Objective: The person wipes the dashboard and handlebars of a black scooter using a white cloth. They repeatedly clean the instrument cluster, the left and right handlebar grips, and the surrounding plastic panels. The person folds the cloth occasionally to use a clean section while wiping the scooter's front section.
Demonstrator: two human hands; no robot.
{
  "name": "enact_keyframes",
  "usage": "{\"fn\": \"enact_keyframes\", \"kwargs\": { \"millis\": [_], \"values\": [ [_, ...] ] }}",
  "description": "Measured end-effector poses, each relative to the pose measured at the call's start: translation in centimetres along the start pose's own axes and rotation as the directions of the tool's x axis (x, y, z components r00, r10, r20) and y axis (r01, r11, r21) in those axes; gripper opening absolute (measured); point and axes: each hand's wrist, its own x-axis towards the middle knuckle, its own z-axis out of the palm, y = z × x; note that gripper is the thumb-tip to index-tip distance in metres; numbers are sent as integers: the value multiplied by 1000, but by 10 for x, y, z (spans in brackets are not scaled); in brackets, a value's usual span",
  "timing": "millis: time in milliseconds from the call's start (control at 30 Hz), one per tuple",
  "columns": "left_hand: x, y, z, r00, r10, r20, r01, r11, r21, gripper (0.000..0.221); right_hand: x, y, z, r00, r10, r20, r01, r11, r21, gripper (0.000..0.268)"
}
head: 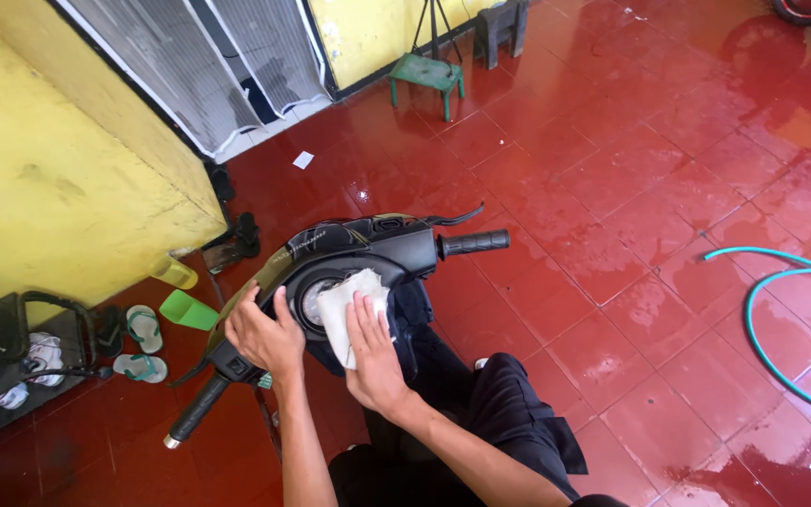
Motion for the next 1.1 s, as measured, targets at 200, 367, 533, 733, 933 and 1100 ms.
{"fn": "enact_keyframes", "kwargs": {
  "millis": [200, 367, 533, 733, 933, 1100],
  "values": [
    [1, 0, -5, 1000, 27, -5, -27, 1000, -16, 28, -12, 32, -2, 944, 289, -158, -87, 682, 726, 68],
    [7, 10, -7, 1000, 8, 3, -8, 1000, -12, 26, 24, 29, -109, 699, 646, -308, -157, 558, 815, 62],
    [5, 8, -6, 1000, -19, -2, 19, 1000, -9, 23, 36, 70, -115, 442, 804, -398, -162, 508, 846, 47],
    [4, 7, -2, 999, 10, -34, -11, 1000, -26, 33, 109, 35, -86, 807, 204, -554, 2, 937, 348, 70],
    [-1, -1, 5, 999, -3, -42, 2, 1000, -27, 35, 131, 78, -4, 944, -90, -318, 23, 978, -208, 49],
    [-2, -1, 6, 1000, -12, -27, 12, 1000, -4, 35, 130, 92, -22, 950, -231, -208, 208, 970, -126, 30]
  ]
}}
